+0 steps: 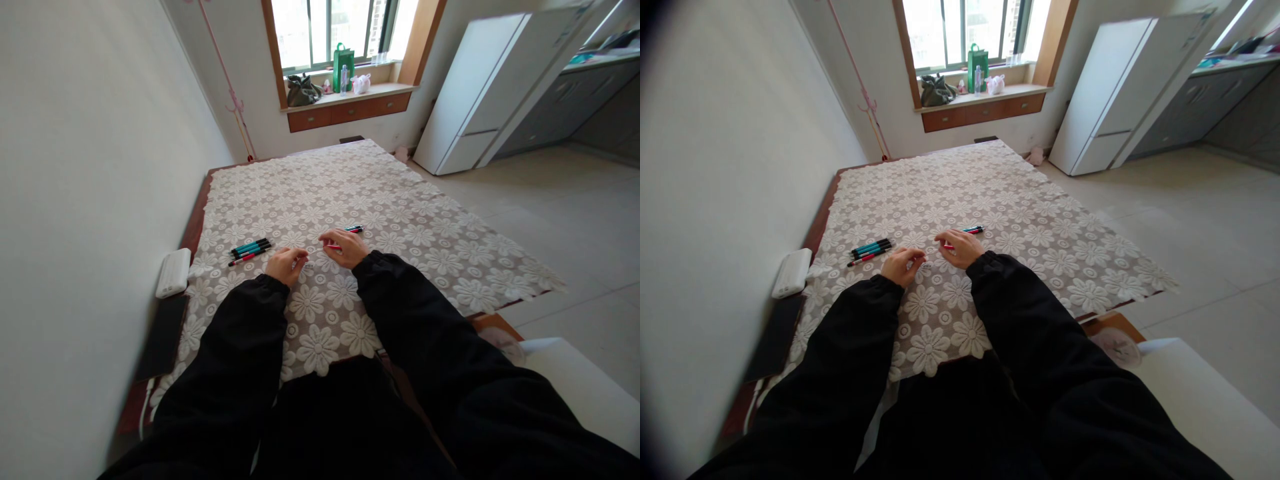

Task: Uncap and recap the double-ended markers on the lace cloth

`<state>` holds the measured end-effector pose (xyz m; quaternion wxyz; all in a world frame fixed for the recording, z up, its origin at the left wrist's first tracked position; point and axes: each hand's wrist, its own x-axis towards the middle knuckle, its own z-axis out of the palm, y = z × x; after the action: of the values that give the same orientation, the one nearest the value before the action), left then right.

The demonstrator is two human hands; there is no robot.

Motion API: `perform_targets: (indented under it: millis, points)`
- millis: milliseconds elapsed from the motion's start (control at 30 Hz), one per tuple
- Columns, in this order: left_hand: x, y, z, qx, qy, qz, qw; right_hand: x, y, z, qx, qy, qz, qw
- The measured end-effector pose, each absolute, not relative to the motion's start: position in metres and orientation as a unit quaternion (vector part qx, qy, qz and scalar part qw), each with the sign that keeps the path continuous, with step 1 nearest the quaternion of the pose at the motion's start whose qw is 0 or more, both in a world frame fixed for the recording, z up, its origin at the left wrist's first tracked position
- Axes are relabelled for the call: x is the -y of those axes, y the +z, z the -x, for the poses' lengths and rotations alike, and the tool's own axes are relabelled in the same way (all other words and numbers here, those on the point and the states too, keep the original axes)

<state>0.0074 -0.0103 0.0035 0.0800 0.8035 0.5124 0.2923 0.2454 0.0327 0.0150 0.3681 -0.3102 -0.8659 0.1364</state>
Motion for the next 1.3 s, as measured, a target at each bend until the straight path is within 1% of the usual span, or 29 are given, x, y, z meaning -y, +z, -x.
perform_targets:
  millis: [100,233,433,567,867,1300]
  points:
    - [0.011,0.004,-0.008,-0.519,0.291,-0.799,0.083,-0.038,0.019,-0.254,0.837,0.129,0.371,0.382]
    - [0.011,0.004,-0.008,-0.521,0.287,-0.799,0.085,-0.043,0.015,-0.256,0.827,0.101,0.441,0.333]
    - [0.010,0.003,-0.007,-0.523,0.287,-0.798,0.083,-0.048,0.002,-0.252,0.870,0.067,0.429,0.234]
    - [0.010,0.003,-0.008,-0.522,0.286,-0.798,0.087,-0.049,-0.001,-0.252,0.875,0.063,0.434,0.203]
    - [0.010,0.003,-0.007,-0.524,0.285,-0.798,0.082,-0.048,0.006,-0.253,0.875,0.101,0.398,0.258]
    - [0.010,0.003,-0.007,-0.527,0.284,-0.797,0.086,-0.047,0.007,-0.252,0.884,0.100,0.373,0.265]
